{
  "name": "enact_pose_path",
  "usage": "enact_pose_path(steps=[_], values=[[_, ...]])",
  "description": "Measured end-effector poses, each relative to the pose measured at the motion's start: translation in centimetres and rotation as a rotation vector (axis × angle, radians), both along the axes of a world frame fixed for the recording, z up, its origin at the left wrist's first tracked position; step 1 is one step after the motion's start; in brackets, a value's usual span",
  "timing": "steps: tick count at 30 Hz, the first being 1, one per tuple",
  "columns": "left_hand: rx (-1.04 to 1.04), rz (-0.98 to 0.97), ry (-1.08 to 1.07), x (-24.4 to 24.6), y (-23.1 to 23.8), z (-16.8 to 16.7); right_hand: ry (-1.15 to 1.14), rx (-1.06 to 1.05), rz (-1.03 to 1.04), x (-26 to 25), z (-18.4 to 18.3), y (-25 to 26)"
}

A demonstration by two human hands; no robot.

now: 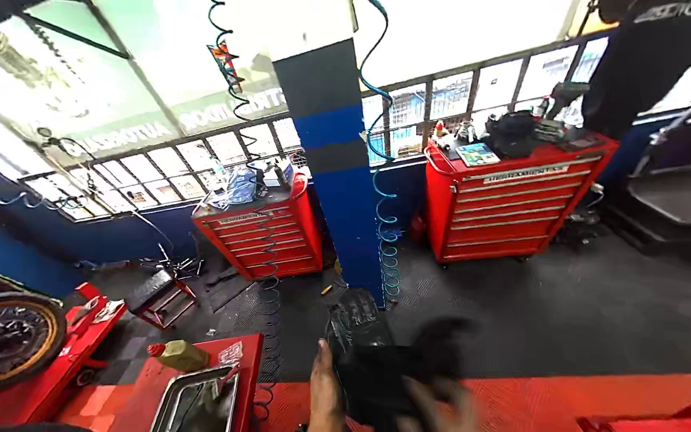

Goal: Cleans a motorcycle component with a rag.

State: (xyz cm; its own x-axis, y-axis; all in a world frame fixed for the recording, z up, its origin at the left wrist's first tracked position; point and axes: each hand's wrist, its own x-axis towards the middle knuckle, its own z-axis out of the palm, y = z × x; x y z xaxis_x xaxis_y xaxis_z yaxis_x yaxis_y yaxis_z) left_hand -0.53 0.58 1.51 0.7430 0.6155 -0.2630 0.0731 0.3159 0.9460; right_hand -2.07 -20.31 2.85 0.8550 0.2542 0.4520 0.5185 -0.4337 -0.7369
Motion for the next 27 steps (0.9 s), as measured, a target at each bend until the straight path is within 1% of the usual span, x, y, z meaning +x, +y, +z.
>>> enact_pose_path(steps=[1,2,3,4,7,9,10,11,13,15,17,18,19,20,21,23,24,25,27], values=[[0.022,-0.03,-0.014,-0.3,0.4,0.5,0.008,-0.111,0.068,0.4,-1.5,4.6],[0.067,-0.067,-0.008,-0.6,1.4,1.1,-0.026,-0.175,0.099,0.9,-3.0,8.5],[0.126,-0.081,0.002,-0.7,3.0,1.5,-0.081,-0.187,0.092,1.6,-3.9,11.7],[0.179,-0.086,0.001,-0.7,5.0,1.9,-0.119,-0.183,0.09,2.8,-3.6,14.2],[0.271,-0.039,-0.019,-0.9,10.9,3.7,-0.22,-0.158,0.067,7.2,0.6,22.0],[0.267,0.013,-0.053,-0.2,15.2,5.4,-0.243,-0.135,0.039,10.3,4.7,28.5],[0.245,0.037,-0.094,0.1,17.2,5.8,-0.255,-0.119,0.021,11.2,6.0,31.6],[0.205,0.076,-0.151,0.5,19.1,6.0,-0.27,-0.111,0.024,11.5,6.5,34.0],[0.103,0.208,-0.252,0.2,22.6,6.3,-0.258,-0.137,0.125,8.7,5.6,36.0],[0.017,0.34,-0.335,-1.0,26.2,6.9,-0.241,-0.141,0.247,4.5,3.0,35.3],[-0.019,0.374,-0.386,-2.1,29.0,7.2,-0.268,-0.096,0.34,3.6,1.0,36.3],[-0.021,0.356,-0.41,-2.8,29.2,6.9,-0.293,-0.08,0.357,4.0,1.5,37.9],[0.002,0.333,-0.424,-3.3,29.2,6.6,-0.314,-0.064,0.364,4.9,3.2,40.3],[0.04,0.335,-0.411,-3.4,29.2,6.7,-0.326,-0.06,0.363,6.3,5.9,43.2],[0.072,0.359,-0.387,-3.6,29.2,7.0,-0.332,-0.07,0.353,7.3,8.2,46.0],[0.069,0.48,-0.394,-4.2,29.7,8.1,-0.328,-0.101,0.393,7.2,10.8,49.7],[0.054,0.562,-0.42,-4.7,30.4,8.5,-0.342,-0.122,0.447,5.8,11.2,50.0],[0.022,0.652,-0.469,-5.3,31.0,8.8,-0.362,-0.147,0.511,3.9,10.8,49.3],[-0.035,0.768,-0.602,-7.6,31.6,8.5,-0.391,-0.11,0.606,1.7,7.4,46.5]])
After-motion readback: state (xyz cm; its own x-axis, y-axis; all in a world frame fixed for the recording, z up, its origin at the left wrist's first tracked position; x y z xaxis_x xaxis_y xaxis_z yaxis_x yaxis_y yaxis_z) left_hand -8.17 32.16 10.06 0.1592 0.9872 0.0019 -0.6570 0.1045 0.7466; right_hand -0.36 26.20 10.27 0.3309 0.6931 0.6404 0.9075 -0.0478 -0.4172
